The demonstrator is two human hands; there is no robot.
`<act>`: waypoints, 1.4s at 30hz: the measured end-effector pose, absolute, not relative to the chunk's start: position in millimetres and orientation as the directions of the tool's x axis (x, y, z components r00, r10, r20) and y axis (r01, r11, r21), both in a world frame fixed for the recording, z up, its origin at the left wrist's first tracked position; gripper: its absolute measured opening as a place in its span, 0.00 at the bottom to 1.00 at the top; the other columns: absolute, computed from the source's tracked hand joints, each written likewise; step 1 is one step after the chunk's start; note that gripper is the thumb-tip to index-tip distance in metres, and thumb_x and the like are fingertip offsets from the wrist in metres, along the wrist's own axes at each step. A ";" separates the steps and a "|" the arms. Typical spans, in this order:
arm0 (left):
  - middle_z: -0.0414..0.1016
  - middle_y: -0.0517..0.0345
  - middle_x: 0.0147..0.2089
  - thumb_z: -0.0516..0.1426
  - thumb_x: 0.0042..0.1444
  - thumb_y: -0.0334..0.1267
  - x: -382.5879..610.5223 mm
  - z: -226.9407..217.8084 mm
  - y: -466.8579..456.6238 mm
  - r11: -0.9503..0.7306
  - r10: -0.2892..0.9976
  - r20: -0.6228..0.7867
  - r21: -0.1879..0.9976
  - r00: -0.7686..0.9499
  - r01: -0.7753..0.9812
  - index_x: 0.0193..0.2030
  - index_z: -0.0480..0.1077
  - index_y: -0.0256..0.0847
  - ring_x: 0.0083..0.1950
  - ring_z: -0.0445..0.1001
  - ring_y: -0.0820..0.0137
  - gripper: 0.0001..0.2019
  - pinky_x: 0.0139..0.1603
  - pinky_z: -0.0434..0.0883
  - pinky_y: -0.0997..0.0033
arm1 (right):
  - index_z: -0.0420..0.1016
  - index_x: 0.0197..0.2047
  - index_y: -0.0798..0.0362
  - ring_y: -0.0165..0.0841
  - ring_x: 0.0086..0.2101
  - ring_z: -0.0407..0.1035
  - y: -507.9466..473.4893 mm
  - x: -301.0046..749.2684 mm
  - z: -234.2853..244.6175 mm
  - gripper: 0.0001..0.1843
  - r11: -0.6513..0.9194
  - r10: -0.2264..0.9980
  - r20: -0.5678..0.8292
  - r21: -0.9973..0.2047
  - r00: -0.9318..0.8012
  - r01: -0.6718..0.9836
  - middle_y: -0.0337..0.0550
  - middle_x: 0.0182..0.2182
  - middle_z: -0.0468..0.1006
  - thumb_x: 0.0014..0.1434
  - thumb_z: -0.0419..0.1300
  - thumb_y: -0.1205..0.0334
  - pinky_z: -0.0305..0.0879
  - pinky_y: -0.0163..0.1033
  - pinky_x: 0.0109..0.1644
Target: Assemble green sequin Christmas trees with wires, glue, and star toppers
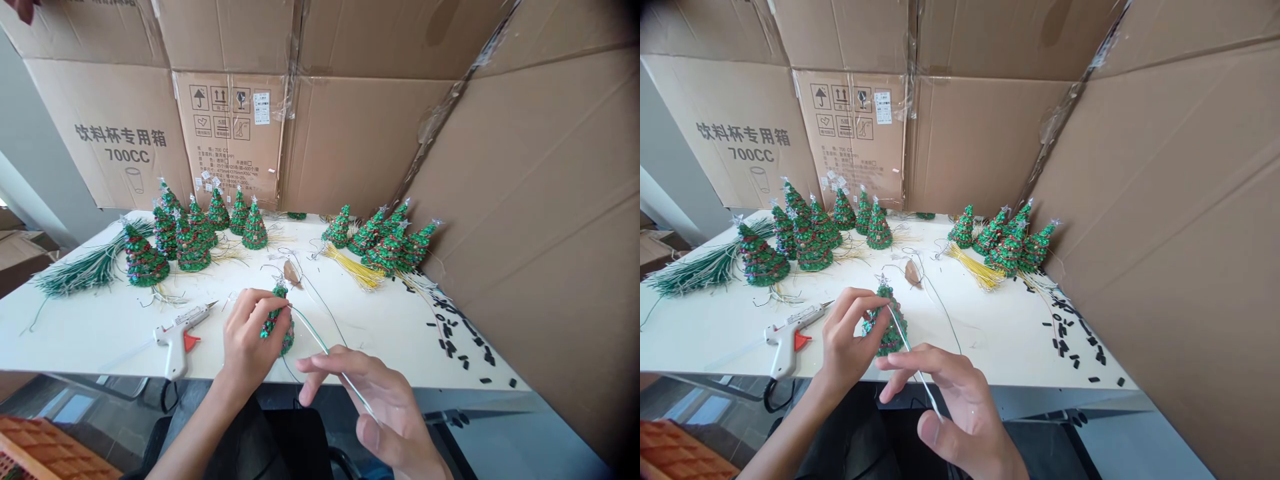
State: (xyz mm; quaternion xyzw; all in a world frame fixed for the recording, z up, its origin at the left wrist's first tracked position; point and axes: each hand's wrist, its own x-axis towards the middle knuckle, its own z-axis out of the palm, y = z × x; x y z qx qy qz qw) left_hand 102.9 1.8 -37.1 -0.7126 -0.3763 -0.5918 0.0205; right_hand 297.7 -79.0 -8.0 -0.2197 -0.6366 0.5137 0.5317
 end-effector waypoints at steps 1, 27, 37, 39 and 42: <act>0.78 0.57 0.43 0.64 0.70 0.27 102.8 -37.3 3.2 -0.700 0.521 0.853 0.420 0.012 0.577 0.47 0.76 0.43 0.43 0.77 0.69 0.06 0.42 0.74 0.69 | 0.84 0.66 0.41 0.42 0.41 0.85 -79.1 297.4 -7.4 0.25 0.379 0.825 0.454 -0.886 -0.338 -0.267 0.53 0.57 0.89 0.71 0.69 0.43 0.78 0.55 0.58; 0.77 0.56 0.47 0.62 0.71 0.25 100.7 -41.1 1.9 -0.739 0.471 0.881 0.362 0.052 0.568 0.53 0.79 0.45 0.45 0.79 0.71 0.11 0.42 0.75 0.71 | 0.84 0.66 0.42 0.42 0.42 0.83 -77.1 295.6 -7.2 0.24 0.371 0.831 0.441 -0.893 -0.338 -0.253 0.53 0.56 0.88 0.71 0.69 0.44 0.77 0.53 0.57; 0.78 0.56 0.46 0.64 0.69 0.24 104.8 -32.7 -2.3 -0.758 0.455 0.890 0.365 0.038 0.540 0.54 0.79 0.45 0.44 0.79 0.70 0.13 0.43 0.77 0.70 | 0.84 0.65 0.42 0.44 0.41 0.83 -77.0 296.0 -8.5 0.23 0.375 0.837 0.432 -0.900 -0.335 -0.223 0.54 0.57 0.88 0.72 0.68 0.44 0.78 0.56 0.57; 0.78 0.57 0.44 0.63 0.69 0.22 104.9 -32.1 -1.5 -0.771 0.429 0.901 0.333 0.056 0.542 0.52 0.79 0.44 0.43 0.78 0.71 0.13 0.43 0.76 0.70 | 0.84 0.65 0.41 0.44 0.42 0.83 -76.5 296.0 -8.4 0.23 0.376 0.834 0.436 -0.898 -0.338 -0.229 0.53 0.56 0.88 0.72 0.68 0.44 0.78 0.56 0.56; 0.77 0.58 0.43 0.63 0.70 0.23 103.9 -35.8 2.5 -0.724 0.461 0.887 0.367 0.015 0.584 0.51 0.80 0.44 0.42 0.77 0.70 0.11 0.43 0.74 0.69 | 0.84 0.65 0.42 0.44 0.42 0.83 -75.8 295.9 -8.4 0.23 0.371 0.837 0.429 -0.901 -0.341 -0.225 0.53 0.56 0.88 0.71 0.68 0.44 0.77 0.56 0.57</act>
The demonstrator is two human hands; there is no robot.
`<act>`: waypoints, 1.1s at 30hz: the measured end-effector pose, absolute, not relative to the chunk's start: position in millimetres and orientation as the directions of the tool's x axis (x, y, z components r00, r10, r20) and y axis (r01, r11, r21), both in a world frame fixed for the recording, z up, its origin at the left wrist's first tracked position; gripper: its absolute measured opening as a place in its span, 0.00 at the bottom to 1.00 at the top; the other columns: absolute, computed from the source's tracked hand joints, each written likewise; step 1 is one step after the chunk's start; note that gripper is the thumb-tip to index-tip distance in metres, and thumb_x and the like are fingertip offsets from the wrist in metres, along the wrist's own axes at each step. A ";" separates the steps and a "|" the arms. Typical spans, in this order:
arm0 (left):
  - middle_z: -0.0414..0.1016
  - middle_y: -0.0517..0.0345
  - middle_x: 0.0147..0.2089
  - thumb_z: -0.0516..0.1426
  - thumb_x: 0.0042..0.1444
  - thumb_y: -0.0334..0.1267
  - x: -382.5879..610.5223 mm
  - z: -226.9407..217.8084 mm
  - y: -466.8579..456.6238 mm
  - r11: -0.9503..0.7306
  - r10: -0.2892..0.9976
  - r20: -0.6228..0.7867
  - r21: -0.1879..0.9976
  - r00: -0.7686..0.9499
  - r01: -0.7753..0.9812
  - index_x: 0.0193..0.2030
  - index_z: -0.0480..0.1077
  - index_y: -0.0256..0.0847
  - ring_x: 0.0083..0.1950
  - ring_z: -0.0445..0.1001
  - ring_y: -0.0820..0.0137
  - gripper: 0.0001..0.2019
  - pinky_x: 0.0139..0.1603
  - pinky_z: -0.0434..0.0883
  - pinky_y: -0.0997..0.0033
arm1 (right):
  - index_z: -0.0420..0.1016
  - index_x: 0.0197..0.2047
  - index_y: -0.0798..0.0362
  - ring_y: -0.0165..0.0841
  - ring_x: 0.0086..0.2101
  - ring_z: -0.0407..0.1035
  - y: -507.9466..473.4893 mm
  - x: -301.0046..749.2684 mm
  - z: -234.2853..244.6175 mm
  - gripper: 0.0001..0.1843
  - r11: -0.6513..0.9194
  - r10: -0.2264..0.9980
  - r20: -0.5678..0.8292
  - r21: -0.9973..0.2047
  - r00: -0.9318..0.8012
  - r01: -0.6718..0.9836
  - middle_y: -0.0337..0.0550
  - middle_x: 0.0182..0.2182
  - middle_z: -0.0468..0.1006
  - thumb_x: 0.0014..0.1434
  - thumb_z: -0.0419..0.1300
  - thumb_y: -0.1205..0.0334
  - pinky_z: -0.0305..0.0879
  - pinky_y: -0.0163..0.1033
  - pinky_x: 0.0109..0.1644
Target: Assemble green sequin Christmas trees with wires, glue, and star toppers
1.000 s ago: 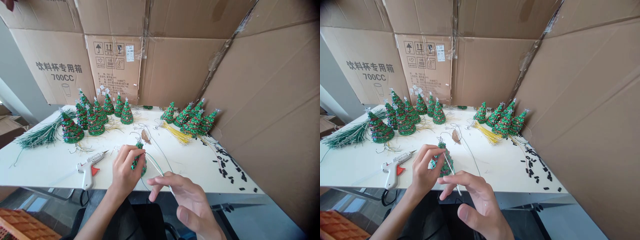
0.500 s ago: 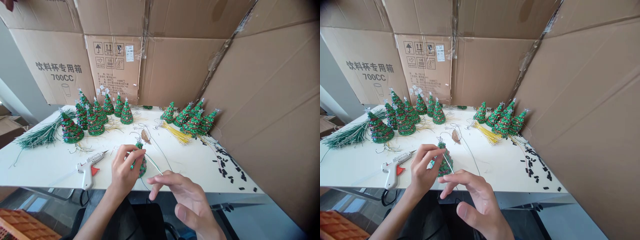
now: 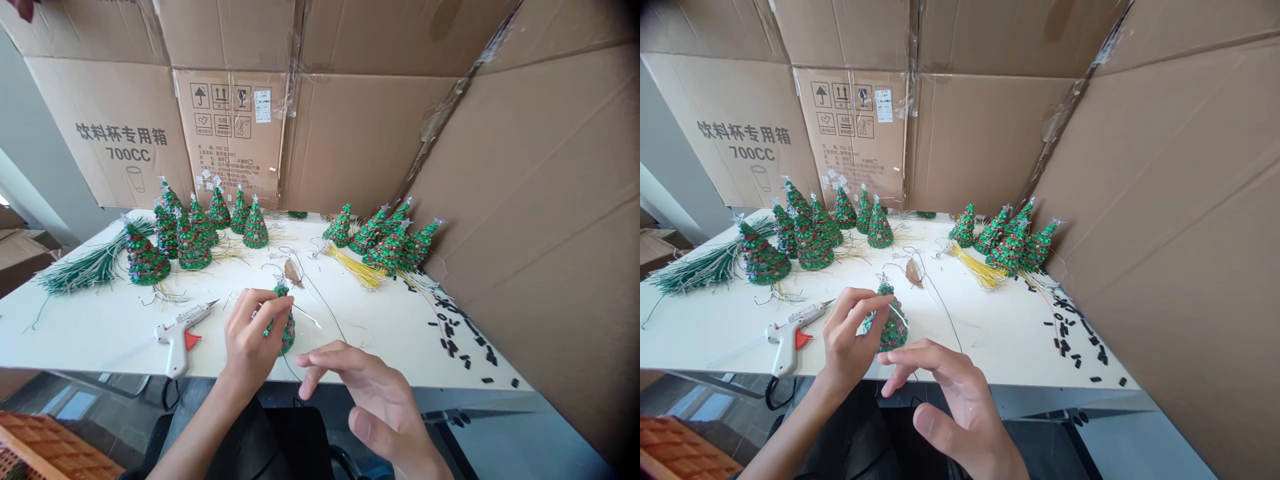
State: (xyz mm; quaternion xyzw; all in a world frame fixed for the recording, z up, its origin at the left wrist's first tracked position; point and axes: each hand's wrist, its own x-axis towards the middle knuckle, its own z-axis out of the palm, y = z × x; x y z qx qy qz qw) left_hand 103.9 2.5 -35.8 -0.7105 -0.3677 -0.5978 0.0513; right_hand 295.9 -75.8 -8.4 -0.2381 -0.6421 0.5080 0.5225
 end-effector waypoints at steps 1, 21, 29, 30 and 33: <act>0.77 0.57 0.42 0.63 0.70 0.25 103.3 -37.5 3.8 -0.701 0.486 0.874 0.396 -0.009 0.594 0.51 0.80 0.44 0.42 0.76 0.70 0.10 0.43 0.74 0.69 | 0.84 0.65 0.42 0.44 0.42 0.83 -75.6 295.9 -8.5 0.23 0.372 0.838 0.429 -0.901 -0.336 -0.223 0.54 0.55 0.88 0.71 0.68 0.44 0.77 0.57 0.57; 0.78 0.57 0.44 0.65 0.69 0.28 105.8 -34.7 -1.2 -0.671 0.527 0.846 0.469 -0.075 0.574 0.50 0.78 0.44 0.42 0.78 0.71 0.08 0.41 0.75 0.69 | 0.86 0.61 0.45 0.43 0.43 0.81 -72.3 298.0 -12.2 0.18 0.345 0.864 0.389 -0.920 -0.321 -0.187 0.52 0.49 0.88 0.73 0.67 0.49 0.77 0.52 0.55; 0.79 0.58 0.42 0.64 0.70 0.26 107.2 -34.1 0.6 -0.706 0.474 0.878 0.421 -0.060 0.569 0.47 0.74 0.43 0.41 0.78 0.71 0.08 0.42 0.75 0.70 | 0.87 0.58 0.45 0.40 0.44 0.80 -68.6 296.6 -13.1 0.14 0.347 0.870 0.381 -0.924 -0.313 -0.159 0.48 0.45 0.86 0.75 0.65 0.53 0.75 0.47 0.54; 0.79 0.58 0.42 0.64 0.70 0.27 106.7 -35.6 2.1 -0.689 0.492 0.869 0.431 -0.061 0.584 0.47 0.73 0.43 0.41 0.78 0.70 0.07 0.42 0.75 0.70 | 0.87 0.58 0.45 0.40 0.43 0.80 -68.2 296.7 -13.1 0.14 0.348 0.873 0.379 -0.925 -0.307 -0.153 0.48 0.44 0.86 0.75 0.65 0.53 0.75 0.46 0.53; 0.78 0.58 0.42 0.64 0.71 0.29 104.9 -39.3 5.2 -0.656 0.517 0.854 0.441 -0.061 0.613 0.46 0.74 0.43 0.40 0.78 0.70 0.05 0.41 0.75 0.69 | 0.87 0.55 0.46 0.40 0.43 0.80 -67.5 296.5 -12.2 0.12 0.357 0.884 0.379 -0.925 -0.275 -0.128 0.48 0.41 0.86 0.75 0.64 0.54 0.76 0.46 0.52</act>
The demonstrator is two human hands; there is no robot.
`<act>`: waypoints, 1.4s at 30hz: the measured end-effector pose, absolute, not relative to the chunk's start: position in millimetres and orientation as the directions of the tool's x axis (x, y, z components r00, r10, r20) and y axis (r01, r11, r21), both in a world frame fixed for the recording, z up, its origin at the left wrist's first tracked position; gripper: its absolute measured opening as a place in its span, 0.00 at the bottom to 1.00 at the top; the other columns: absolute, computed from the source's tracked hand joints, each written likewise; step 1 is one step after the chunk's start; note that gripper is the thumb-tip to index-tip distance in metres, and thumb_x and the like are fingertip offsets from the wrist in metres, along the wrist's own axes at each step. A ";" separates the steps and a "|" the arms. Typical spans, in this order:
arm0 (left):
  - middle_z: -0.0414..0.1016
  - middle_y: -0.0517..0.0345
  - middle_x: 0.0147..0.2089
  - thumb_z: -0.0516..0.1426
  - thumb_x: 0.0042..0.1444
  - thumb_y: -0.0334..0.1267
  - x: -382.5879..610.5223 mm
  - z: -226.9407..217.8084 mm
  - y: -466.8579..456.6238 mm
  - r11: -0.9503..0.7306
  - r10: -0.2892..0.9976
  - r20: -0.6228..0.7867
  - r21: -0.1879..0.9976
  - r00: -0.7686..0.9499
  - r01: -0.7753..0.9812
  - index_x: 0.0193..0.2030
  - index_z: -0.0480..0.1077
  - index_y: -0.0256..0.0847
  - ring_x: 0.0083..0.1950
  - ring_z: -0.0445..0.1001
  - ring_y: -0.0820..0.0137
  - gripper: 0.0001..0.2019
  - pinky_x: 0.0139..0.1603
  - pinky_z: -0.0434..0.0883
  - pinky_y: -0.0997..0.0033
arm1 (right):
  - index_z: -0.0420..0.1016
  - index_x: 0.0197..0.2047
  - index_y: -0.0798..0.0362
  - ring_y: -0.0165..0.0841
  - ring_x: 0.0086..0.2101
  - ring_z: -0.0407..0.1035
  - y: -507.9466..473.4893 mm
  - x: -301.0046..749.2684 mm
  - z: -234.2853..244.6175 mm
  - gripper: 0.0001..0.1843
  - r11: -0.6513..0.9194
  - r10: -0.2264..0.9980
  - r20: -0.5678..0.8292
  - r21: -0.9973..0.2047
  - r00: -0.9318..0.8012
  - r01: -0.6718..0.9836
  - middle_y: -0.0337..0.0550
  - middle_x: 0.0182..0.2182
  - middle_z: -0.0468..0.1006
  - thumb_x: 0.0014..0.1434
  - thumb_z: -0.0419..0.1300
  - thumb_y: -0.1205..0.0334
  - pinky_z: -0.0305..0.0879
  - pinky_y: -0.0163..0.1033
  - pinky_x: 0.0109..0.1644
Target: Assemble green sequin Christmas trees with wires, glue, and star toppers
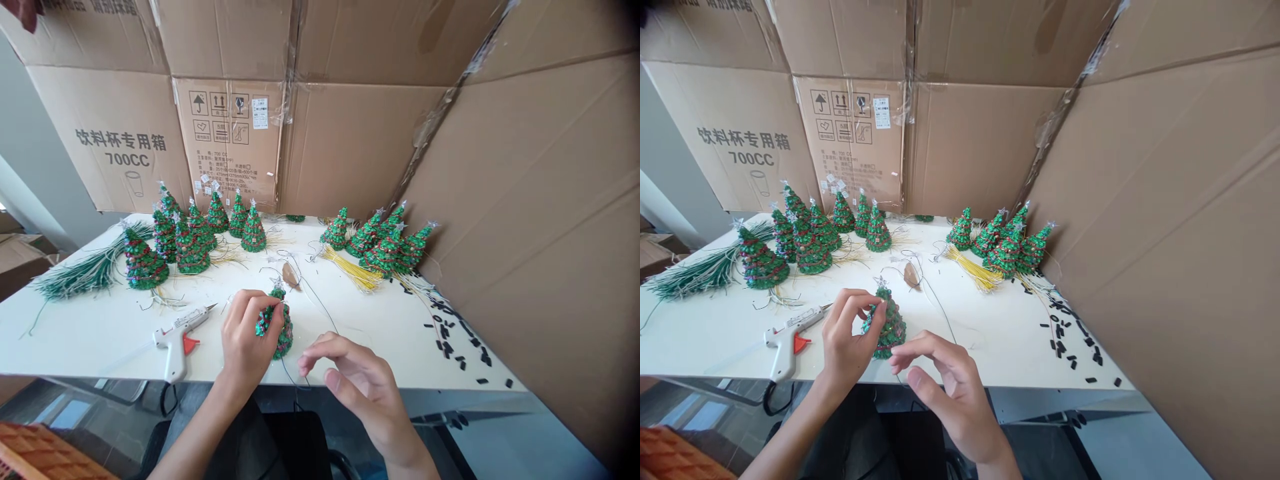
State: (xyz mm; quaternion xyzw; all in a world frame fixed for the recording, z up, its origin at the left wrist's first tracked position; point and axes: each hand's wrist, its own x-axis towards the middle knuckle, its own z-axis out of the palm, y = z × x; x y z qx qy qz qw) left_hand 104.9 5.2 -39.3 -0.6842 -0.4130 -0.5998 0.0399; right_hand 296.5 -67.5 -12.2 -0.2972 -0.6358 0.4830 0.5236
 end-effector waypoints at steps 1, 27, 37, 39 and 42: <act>0.78 0.58 0.42 0.63 0.71 0.29 104.4 -40.1 5.7 -0.654 0.517 0.854 0.437 -0.058 0.617 0.46 0.74 0.43 0.40 0.78 0.70 0.05 0.41 0.75 0.70 | 0.88 0.55 0.47 0.40 0.42 0.80 -67.2 296.2 -11.6 0.12 0.363 0.886 0.382 -0.924 -0.261 -0.120 0.48 0.41 0.86 0.76 0.64 0.54 0.76 0.46 0.51; 0.78 0.58 0.42 0.67 0.69 0.27 106.8 -29.0 1.6 -0.764 0.375 0.927 0.303 0.011 0.570 0.48 0.75 0.43 0.41 0.79 0.71 0.08 0.42 0.76 0.72 | 0.87 0.51 0.48 0.40 0.41 0.80 -56.4 298.3 -25.3 0.12 0.346 0.913 0.353 -0.935 -0.205 -0.071 0.47 0.39 0.84 0.76 0.65 0.53 0.76 0.43 0.51; 0.80 0.59 0.40 0.68 0.67 0.25 106.5 -31.2 5.3 -0.760 0.391 0.919 0.355 -0.054 0.545 0.47 0.75 0.42 0.39 0.78 0.72 0.09 0.41 0.75 0.72 | 0.88 0.51 0.45 0.38 0.42 0.80 -54.3 299.1 -25.3 0.10 0.334 0.913 0.347 -0.938 -0.213 -0.094 0.45 0.39 0.84 0.76 0.65 0.54 0.74 0.42 0.51; 0.80 0.59 0.40 0.67 0.68 0.25 106.6 -31.9 6.7 -0.758 0.396 0.916 0.361 -0.057 0.543 0.46 0.74 0.42 0.39 0.78 0.72 0.09 0.41 0.75 0.72 | 0.88 0.51 0.45 0.38 0.42 0.79 -54.5 299.2 -25.5 0.10 0.332 0.914 0.345 -0.939 -0.212 -0.093 0.45 0.39 0.84 0.76 0.65 0.54 0.74 0.42 0.51; 0.80 0.59 0.40 0.67 0.68 0.25 106.3 -33.8 8.0 -0.757 0.404 0.912 0.376 -0.069 0.534 0.47 0.74 0.42 0.39 0.78 0.72 0.09 0.40 0.75 0.72 | 0.88 0.51 0.46 0.38 0.42 0.79 -56.1 300.5 -26.5 0.10 0.331 0.916 0.342 -0.940 -0.208 -0.084 0.45 0.39 0.84 0.76 0.65 0.53 0.75 0.42 0.51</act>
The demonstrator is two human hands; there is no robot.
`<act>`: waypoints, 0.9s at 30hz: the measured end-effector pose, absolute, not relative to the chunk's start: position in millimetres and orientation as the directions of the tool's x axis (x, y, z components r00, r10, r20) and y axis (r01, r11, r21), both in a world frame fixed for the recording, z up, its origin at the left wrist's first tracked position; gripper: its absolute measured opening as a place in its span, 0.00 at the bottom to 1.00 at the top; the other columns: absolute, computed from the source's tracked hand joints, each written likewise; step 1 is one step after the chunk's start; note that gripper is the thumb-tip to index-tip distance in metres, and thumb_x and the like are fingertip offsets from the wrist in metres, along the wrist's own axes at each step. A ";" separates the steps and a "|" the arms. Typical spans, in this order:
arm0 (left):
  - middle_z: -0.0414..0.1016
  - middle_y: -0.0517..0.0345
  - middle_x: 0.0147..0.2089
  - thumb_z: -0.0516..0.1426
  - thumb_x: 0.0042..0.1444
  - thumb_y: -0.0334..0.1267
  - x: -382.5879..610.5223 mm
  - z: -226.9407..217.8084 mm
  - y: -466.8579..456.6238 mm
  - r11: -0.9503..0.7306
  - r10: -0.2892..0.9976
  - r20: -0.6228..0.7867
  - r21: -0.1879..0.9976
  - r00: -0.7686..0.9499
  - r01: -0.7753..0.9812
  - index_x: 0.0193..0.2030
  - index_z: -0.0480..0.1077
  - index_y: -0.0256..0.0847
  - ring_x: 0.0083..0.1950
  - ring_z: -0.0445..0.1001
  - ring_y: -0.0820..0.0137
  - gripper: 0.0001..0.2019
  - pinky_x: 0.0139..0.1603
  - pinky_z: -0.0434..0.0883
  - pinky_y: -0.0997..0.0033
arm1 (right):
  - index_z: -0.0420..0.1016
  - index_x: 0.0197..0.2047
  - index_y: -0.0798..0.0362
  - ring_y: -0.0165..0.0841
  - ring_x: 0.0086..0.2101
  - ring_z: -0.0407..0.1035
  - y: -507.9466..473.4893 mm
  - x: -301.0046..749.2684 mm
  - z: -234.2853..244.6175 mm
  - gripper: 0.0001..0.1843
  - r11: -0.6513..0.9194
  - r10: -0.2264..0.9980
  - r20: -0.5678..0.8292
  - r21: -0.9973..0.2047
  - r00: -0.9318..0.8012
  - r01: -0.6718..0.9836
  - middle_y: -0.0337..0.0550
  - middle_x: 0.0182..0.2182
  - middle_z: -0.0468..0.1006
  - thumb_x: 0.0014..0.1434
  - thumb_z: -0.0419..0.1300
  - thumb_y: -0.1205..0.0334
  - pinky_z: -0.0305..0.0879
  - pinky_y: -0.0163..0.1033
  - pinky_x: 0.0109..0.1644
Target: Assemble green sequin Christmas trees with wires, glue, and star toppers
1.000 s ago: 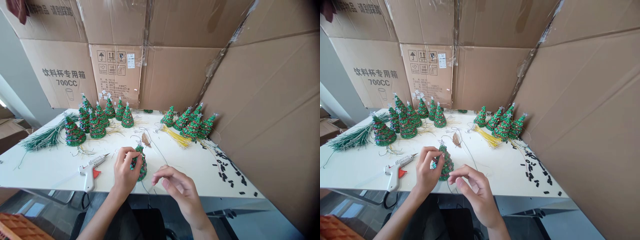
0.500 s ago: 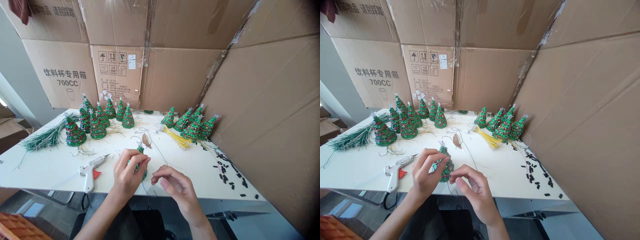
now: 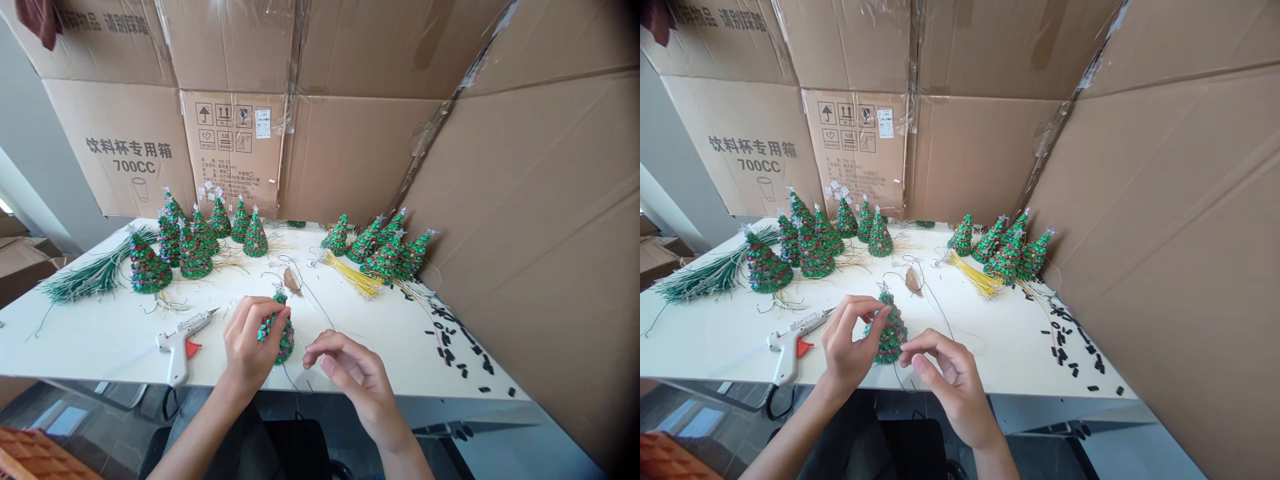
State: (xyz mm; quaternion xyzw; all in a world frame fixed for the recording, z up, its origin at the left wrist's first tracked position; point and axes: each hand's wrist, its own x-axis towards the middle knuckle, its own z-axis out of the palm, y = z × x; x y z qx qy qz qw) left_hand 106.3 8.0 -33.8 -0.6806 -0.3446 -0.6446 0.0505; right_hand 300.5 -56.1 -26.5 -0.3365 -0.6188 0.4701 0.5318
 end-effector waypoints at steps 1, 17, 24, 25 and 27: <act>0.80 0.59 0.40 0.66 0.68 0.25 106.1 -34.7 8.2 -0.757 0.406 0.911 0.380 -0.073 0.531 0.47 0.74 0.42 0.39 0.78 0.72 0.09 0.40 0.75 0.72 | 0.88 0.51 0.46 0.38 0.41 0.79 -56.5 301.1 -27.1 0.10 0.332 0.917 0.341 -0.940 -0.207 -0.080 0.45 0.39 0.84 0.76 0.65 0.53 0.76 0.42 0.51; 0.82 0.56 0.42 0.65 0.69 0.24 102.6 -38.9 13.8 -0.830 0.392 0.915 0.306 0.098 0.466 0.49 0.74 0.42 0.40 0.76 0.70 0.10 0.42 0.74 0.70 | 0.71 0.71 0.38 0.48 0.64 0.76 8.7 279.3 -103.6 0.33 0.271 0.952 0.261 -0.962 -0.161 0.039 0.49 0.67 0.78 0.67 0.74 0.45 0.73 0.60 0.72; 0.82 0.57 0.42 0.64 0.71 0.26 98.0 -40.9 14.0 -0.802 0.401 0.910 0.293 0.106 0.521 0.49 0.73 0.42 0.41 0.79 0.69 0.08 0.43 0.75 0.70 | 0.77 0.65 0.41 0.47 0.62 0.77 4.1 274.3 -100.9 0.24 0.315 0.937 0.296 -0.945 -0.187 0.085 0.46 0.60 0.82 0.70 0.72 0.49 0.73 0.58 0.71; 0.83 0.57 0.42 0.64 0.71 0.26 97.4 -40.1 13.5 -0.796 0.401 0.910 0.291 0.103 0.530 0.50 0.73 0.42 0.41 0.79 0.69 0.08 0.43 0.76 0.70 | 0.77 0.66 0.41 0.46 0.62 0.77 2.4 273.3 -99.6 0.24 0.323 0.935 0.302 -0.941 -0.185 0.101 0.46 0.61 0.82 0.70 0.71 0.49 0.73 0.58 0.71; 0.83 0.57 0.42 0.63 0.71 0.26 96.3 -38.5 12.2 -0.788 0.399 0.912 0.288 0.095 0.545 0.50 0.74 0.43 0.41 0.80 0.70 0.08 0.42 0.76 0.71 | 0.76 0.67 0.41 0.46 0.62 0.77 -0.4 271.7 -97.6 0.26 0.332 0.934 0.307 -0.935 -0.180 0.128 0.47 0.61 0.82 0.70 0.71 0.48 0.73 0.57 0.71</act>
